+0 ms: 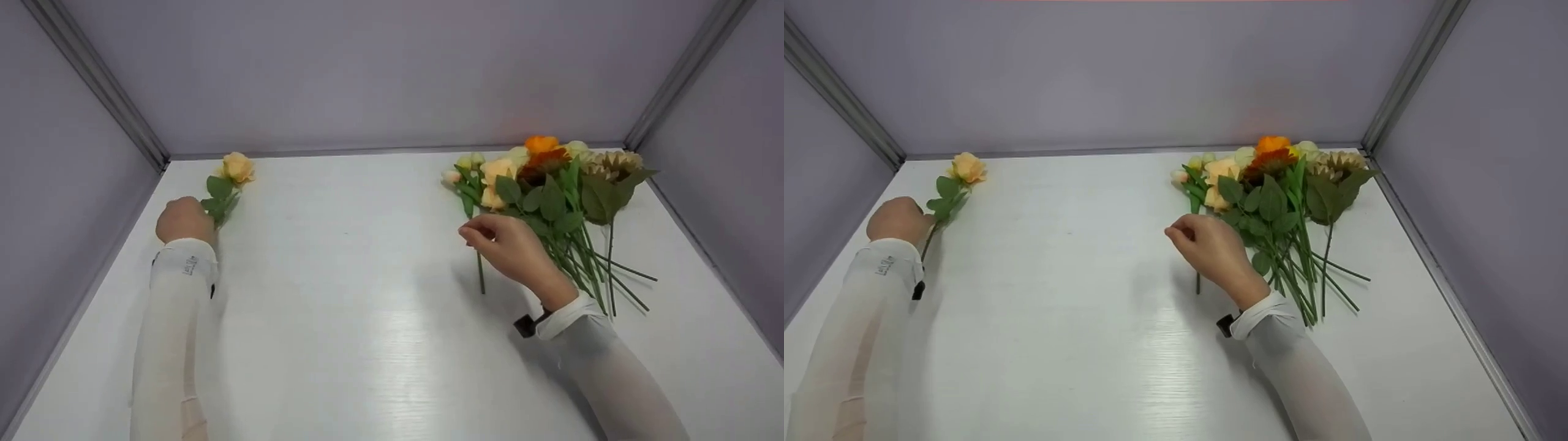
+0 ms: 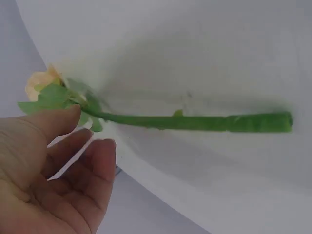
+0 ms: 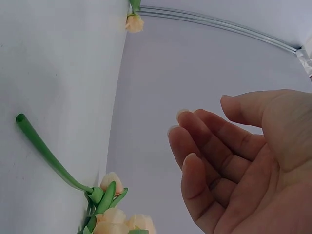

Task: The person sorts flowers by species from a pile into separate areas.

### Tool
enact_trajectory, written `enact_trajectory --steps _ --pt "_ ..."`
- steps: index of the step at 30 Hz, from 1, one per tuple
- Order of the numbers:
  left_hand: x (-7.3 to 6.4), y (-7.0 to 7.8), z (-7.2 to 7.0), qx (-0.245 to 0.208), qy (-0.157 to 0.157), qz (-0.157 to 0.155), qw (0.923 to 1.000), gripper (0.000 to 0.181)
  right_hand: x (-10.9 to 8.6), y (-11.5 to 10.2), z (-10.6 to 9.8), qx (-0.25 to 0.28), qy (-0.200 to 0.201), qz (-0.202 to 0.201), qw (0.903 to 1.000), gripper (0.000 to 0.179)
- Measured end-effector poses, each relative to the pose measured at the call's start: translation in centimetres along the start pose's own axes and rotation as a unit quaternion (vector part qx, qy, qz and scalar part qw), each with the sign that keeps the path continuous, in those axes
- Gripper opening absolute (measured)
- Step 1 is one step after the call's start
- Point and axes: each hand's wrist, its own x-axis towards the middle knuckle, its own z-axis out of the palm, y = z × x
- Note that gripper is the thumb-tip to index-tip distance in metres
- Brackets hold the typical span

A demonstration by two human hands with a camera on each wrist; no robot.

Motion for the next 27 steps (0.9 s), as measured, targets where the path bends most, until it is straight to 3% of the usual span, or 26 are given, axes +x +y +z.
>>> enact_trajectory --steps 4,9,15,19,22,27 --pt "-0.7 2.3 -1.5 -0.047 0.035 0.049 0.9971 0.047 0.1 0.4 -1.1 0.010 0.004 0.026 0.9996 0.033" --pt "-3.4 7.9 -2.1 -0.128 0.070 0.132 0.9805 0.052 0.1 1.2 -3.7 0.013 0.017 0.069 0.9974 0.042" --pt "-8.1 14.5 -0.2 -0.163 0.107 0.259 0.9462 0.052 -0.9 3.6 -8.6 -0.006 0.087 0.113 0.9897 0.055" --pt "-10.8 17.5 1.5 -0.162 0.096 0.319 0.9288 0.061 -2.3 6.2 -11.9 -0.016 0.132 0.162 0.9778 0.063" --pt "-11.9 18.7 2.6 -0.150 0.076 0.339 0.9257 0.067 -3.2 8.4 -13.8 -0.037 0.135 0.198 0.9701 0.066" --pt "-12.1 18.8 4.0 -0.114 0.043 0.342 0.9319 0.070 -4.2 11.4 -15.7 -0.069 0.094 0.248 0.9617 0.063"
